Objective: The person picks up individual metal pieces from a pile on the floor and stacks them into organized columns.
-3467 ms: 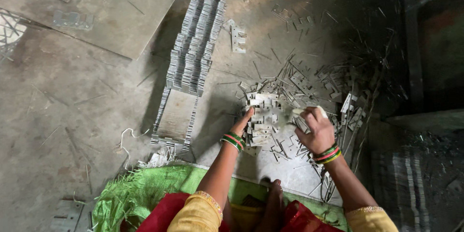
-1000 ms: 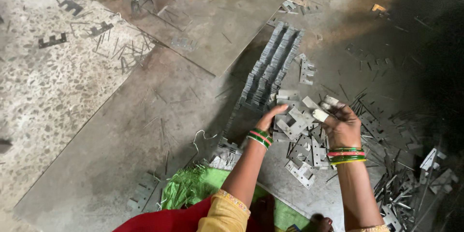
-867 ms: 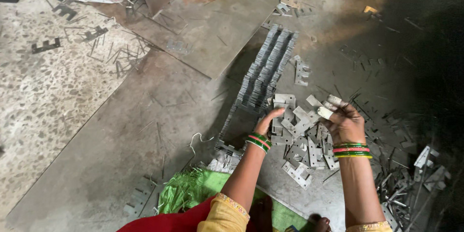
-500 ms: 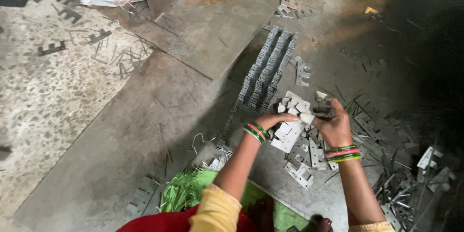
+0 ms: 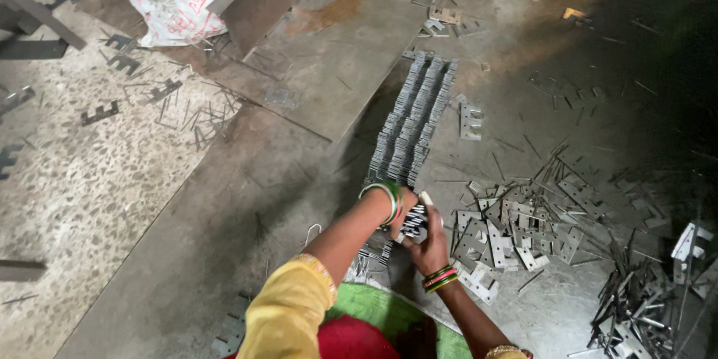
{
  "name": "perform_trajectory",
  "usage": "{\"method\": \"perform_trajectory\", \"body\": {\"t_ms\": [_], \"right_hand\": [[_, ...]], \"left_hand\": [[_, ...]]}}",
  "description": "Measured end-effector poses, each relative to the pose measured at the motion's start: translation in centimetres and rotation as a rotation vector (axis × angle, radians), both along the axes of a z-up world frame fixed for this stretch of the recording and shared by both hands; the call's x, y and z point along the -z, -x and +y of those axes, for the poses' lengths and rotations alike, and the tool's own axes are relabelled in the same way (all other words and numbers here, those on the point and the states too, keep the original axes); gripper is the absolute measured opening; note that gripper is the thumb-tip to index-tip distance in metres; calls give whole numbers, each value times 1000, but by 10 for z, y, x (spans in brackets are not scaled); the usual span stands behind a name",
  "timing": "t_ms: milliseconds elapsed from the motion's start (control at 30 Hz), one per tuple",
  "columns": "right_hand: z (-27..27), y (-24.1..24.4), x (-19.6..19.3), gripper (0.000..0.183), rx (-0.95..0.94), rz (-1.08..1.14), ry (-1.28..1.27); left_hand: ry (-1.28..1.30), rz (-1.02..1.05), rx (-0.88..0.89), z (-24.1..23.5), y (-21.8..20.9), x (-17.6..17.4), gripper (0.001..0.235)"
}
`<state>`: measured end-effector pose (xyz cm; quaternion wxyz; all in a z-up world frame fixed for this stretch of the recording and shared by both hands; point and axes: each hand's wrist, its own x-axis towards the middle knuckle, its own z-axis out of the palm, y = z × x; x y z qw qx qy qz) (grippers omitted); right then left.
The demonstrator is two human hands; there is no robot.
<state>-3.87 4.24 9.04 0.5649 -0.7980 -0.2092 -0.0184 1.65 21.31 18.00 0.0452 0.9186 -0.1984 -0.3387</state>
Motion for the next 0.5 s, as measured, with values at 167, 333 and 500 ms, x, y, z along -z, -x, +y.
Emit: {"method": "perform_trajectory", "body": {"t_ms": [167, 333, 500], "right_hand": [[-3, -2, -12, 90, -106, -139, 189], [9, -6, -31, 80, -66, -158, 349], [27, -14, -40, 101, 239, -90, 252]], "left_hand": [[107, -87, -50, 13, 11, -1, 71], [62, -329, -78, 27, 39, -50, 98], [272, -561, -427, 66, 78, -53, 134]]}}
